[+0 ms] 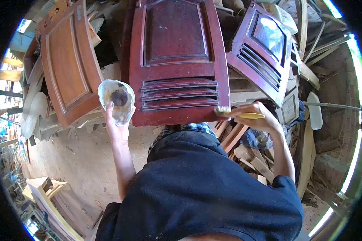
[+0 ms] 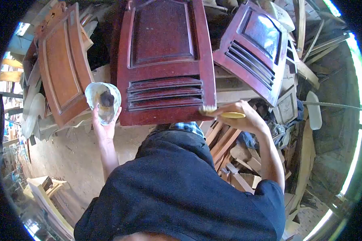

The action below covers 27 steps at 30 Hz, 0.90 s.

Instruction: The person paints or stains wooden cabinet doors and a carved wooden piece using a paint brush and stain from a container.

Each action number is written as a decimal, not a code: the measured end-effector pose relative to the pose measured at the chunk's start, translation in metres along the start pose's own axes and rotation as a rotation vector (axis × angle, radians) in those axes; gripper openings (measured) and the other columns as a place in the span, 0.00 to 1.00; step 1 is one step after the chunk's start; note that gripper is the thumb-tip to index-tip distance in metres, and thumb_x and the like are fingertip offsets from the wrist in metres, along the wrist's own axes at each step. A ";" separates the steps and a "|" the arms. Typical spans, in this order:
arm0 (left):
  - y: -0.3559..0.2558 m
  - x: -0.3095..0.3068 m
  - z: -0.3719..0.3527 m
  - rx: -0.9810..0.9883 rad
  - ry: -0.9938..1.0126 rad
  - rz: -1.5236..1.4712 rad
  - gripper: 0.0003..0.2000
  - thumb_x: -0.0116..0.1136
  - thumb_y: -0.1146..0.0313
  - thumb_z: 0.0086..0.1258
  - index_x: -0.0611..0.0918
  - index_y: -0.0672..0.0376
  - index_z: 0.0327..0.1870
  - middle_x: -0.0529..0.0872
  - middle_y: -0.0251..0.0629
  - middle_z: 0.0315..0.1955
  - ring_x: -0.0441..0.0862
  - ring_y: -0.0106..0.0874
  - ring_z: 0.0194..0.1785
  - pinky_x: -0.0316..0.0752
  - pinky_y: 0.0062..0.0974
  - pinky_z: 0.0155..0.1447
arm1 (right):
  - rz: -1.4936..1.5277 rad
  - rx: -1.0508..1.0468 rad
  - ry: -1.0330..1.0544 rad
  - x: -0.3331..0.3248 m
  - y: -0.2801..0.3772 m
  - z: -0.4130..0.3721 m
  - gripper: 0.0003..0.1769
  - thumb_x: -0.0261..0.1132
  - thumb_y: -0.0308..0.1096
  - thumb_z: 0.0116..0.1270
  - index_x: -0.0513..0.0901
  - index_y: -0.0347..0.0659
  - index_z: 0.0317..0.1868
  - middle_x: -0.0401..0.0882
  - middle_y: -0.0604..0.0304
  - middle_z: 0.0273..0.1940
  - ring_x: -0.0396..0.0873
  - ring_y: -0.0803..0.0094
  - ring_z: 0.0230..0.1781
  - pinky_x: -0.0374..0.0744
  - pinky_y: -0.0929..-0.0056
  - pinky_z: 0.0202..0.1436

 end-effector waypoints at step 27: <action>-0.038 -0.174 -0.095 0.380 -0.283 -0.211 0.30 0.56 0.68 0.67 0.60 0.53 0.70 0.70 0.41 0.60 0.73 0.37 0.62 0.75 0.38 0.60 | 0.386 -0.300 0.313 0.114 0.138 0.266 0.11 0.67 0.31 0.64 0.86 0.39 0.46 0.86 0.60 0.39 0.82 0.77 0.33 0.83 0.77 0.34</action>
Point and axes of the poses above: each hand's wrist, its own z-axis towards the middle knuckle, its own x-axis out of the palm, y = z × x, the point moved 10 cm from there along z, towards the middle knuckle
